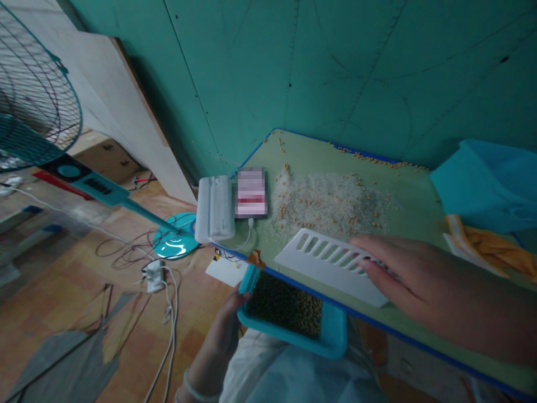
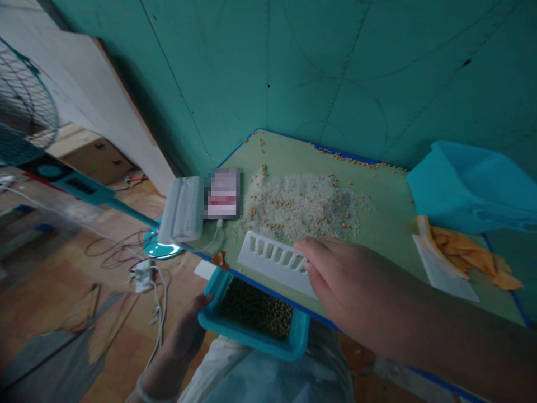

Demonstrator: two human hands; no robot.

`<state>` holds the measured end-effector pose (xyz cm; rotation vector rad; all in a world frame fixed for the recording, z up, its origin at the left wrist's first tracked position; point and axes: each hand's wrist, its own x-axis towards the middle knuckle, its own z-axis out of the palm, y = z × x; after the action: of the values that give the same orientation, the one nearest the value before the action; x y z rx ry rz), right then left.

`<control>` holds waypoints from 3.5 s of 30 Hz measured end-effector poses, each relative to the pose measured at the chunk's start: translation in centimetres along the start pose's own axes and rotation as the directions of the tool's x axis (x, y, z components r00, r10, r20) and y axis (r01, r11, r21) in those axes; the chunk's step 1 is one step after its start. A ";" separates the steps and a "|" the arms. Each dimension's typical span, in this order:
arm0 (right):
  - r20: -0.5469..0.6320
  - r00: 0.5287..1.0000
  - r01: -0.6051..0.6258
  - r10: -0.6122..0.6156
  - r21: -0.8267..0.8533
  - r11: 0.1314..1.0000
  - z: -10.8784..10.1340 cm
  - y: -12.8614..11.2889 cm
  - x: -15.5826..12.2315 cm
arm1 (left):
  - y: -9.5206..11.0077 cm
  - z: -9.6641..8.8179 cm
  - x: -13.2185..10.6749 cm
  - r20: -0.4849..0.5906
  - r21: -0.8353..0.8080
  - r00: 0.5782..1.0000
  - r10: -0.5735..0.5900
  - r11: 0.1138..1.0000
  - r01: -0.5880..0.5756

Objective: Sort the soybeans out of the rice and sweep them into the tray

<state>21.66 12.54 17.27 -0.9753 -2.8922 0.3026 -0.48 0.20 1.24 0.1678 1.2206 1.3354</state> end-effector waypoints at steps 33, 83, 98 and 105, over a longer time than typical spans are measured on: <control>-0.198 0.938 0.209 -0.286 -0.336 0.918 2.7 -3.6 -3.0 | -0.3 -0.1 0.2 0.004 0.014 0.999 -0.047 0.999 0.047; -0.138 0.979 0.130 -0.149 -0.141 0.981 0.8 -2.1 0.1 | -1.0 -0.6 0.5 0.002 0.052 0.998 -0.056 0.997 0.056; -0.174 0.973 0.136 -0.148 -0.079 0.987 0.9 -2.7 -0.8 | -1.0 -0.6 0.8 0.025 0.043 0.999 -0.027 0.999 0.026; -0.161 0.975 0.143 -0.151 -0.063 0.988 1.2 -2.9 -1.1 | -1.0 -0.7 0.7 0.016 0.064 0.999 -0.034 0.997 0.033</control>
<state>20.62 9.39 16.68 -0.7479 -2.8121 0.1308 -0.54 0.02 -0.13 0.2021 1.2472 1.2647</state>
